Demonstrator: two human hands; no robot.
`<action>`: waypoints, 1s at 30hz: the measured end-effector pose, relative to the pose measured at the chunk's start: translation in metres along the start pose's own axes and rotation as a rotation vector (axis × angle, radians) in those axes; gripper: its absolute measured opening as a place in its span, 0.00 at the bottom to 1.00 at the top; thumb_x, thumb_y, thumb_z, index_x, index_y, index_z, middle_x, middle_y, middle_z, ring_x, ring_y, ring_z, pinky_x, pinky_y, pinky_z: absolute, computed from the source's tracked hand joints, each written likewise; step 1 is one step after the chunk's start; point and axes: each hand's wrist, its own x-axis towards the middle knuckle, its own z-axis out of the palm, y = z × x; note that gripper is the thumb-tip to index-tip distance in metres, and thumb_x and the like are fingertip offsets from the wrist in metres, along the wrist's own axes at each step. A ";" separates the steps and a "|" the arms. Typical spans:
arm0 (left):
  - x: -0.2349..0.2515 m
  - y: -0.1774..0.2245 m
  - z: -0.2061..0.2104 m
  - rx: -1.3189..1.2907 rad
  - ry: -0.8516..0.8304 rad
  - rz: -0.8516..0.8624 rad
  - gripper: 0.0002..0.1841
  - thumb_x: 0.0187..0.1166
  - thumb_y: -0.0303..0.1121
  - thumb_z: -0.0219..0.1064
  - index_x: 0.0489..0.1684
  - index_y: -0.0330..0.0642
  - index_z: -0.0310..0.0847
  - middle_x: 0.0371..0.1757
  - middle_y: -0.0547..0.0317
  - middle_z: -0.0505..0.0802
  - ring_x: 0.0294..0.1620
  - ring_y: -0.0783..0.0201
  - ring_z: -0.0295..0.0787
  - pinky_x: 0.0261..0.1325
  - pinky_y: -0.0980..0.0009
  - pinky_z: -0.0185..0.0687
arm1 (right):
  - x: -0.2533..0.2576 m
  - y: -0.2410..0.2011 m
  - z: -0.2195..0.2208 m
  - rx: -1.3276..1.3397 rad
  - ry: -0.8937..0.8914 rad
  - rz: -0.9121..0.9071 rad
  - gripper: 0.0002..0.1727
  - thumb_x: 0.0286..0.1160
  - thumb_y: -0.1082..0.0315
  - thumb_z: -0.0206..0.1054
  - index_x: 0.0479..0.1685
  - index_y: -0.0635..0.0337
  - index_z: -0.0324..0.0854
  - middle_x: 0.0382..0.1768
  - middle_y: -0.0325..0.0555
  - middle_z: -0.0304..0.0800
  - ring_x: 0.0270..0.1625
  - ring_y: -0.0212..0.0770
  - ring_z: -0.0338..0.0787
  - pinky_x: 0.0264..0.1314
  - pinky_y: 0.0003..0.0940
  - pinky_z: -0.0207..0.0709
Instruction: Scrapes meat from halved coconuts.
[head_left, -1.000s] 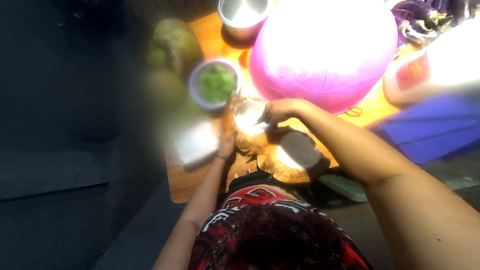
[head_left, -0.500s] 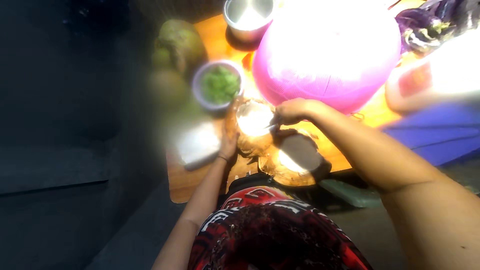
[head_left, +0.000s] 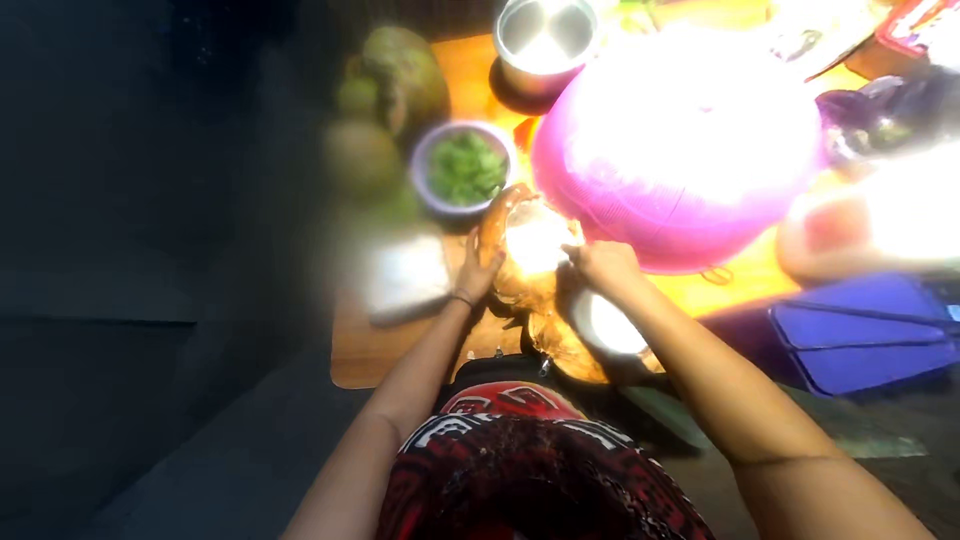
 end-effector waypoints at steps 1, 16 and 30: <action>0.000 -0.001 0.003 -0.017 0.015 -0.013 0.52 0.78 0.48 0.74 0.97 0.62 0.35 0.74 0.33 0.82 0.68 0.39 0.86 0.69 0.39 0.79 | 0.004 0.000 0.000 -0.017 0.067 -0.013 0.25 0.88 0.70 0.55 0.83 0.47 0.76 0.59 0.71 0.89 0.60 0.72 0.89 0.55 0.70 0.78; -0.018 0.030 0.008 0.152 0.019 -0.109 0.50 0.82 0.54 0.68 0.97 0.49 0.36 0.72 0.31 0.83 0.69 0.36 0.85 0.71 0.38 0.76 | 0.023 0.002 -0.003 -0.233 0.197 -0.113 0.30 0.88 0.75 0.55 0.88 0.49 0.69 0.60 0.74 0.85 0.58 0.75 0.88 0.49 0.67 0.80; -0.009 0.006 0.001 0.058 0.003 -0.095 0.53 0.75 0.54 0.74 0.97 0.57 0.38 0.71 0.31 0.83 0.68 0.36 0.85 0.68 0.36 0.78 | 0.027 0.020 0.022 -0.223 0.184 -0.152 0.32 0.85 0.73 0.60 0.89 0.47 0.68 0.57 0.75 0.86 0.55 0.75 0.89 0.47 0.68 0.81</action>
